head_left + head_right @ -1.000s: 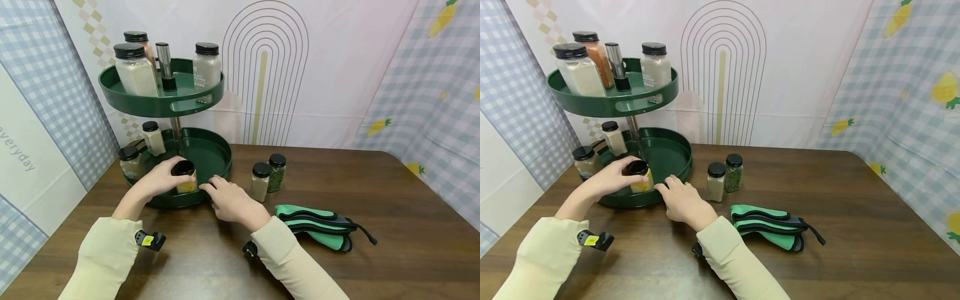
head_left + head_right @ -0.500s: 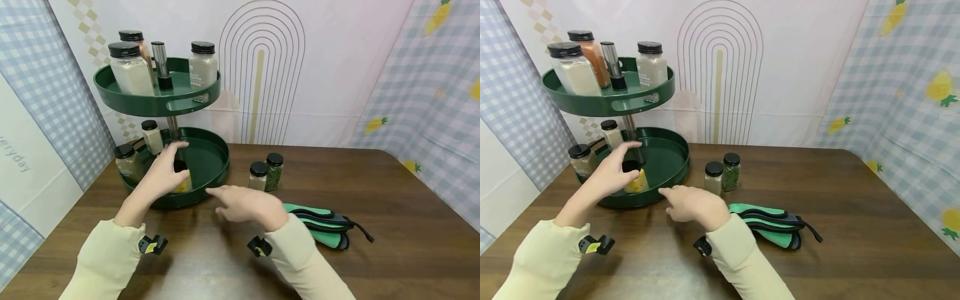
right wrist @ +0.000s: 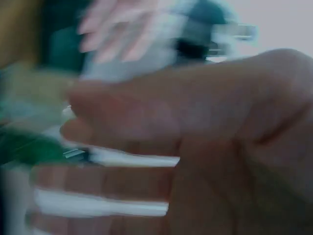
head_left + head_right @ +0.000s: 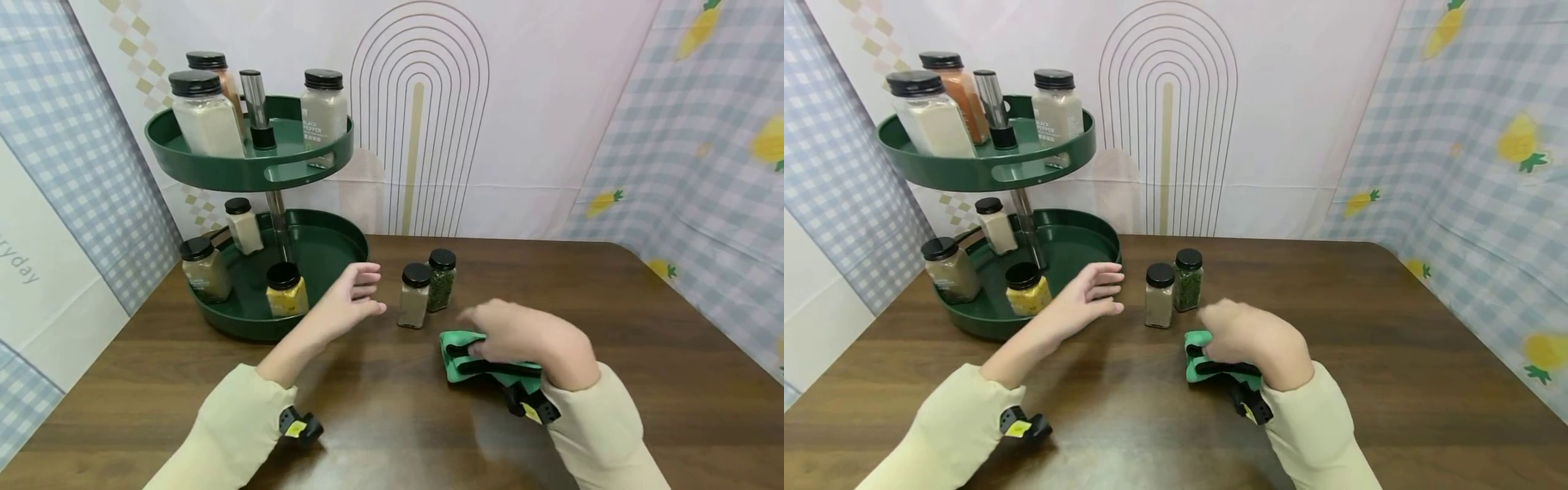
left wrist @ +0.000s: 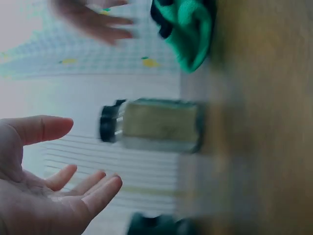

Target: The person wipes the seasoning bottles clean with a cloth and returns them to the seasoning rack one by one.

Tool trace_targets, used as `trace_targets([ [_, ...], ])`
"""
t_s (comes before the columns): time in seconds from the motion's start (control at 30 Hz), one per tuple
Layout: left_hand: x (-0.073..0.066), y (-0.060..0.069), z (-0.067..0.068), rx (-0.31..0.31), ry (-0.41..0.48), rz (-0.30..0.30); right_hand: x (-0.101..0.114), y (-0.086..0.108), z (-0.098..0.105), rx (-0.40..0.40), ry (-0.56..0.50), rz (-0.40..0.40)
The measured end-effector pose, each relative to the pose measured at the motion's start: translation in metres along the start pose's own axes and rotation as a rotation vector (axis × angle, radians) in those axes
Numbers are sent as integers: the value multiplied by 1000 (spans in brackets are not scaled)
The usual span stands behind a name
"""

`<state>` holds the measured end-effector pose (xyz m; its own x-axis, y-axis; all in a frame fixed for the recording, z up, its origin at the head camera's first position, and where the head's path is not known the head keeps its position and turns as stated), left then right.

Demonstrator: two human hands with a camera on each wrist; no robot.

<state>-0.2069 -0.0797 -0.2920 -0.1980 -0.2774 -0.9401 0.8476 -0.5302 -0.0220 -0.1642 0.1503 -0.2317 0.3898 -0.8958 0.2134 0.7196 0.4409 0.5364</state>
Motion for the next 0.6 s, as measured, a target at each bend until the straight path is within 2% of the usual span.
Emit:
trace_targets([
  [0.07, 8, -9, -6, 16, 69, 61, -10, -13, -10, 79, 10, -108],
  [0.17, 21, -23, -15, 35, 133, 118, -18, -31, -22, 127, 31, -198],
  [0.27, 35, -35, -22, 51, 215, 131, -21, -42, -26, 133, 40, -218],
  [0.4, 52, -48, -29, 54, 363, 113, -26, -47, -25, 140, 8, -210],
  [0.53, 60, -54, -34, 32, 452, 93, -32, -47, -22, 118, -2, -190],
  [0.6, 62, -58, -37, 31, 469, 77, -34, -46, -23, 112, -2, -188],
])
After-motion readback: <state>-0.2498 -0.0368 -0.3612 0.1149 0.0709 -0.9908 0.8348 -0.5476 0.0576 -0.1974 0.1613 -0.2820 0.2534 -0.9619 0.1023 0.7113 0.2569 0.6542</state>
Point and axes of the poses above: each hand's wrist, its own y-axis away from the middle knuckle, its own z-axis out of the back of the hand, x = y × z, the point moved 1 cm from there along -y, towards the middle knuckle, and after that the axes turned 14 degrees about x, right-handed, at the moved point
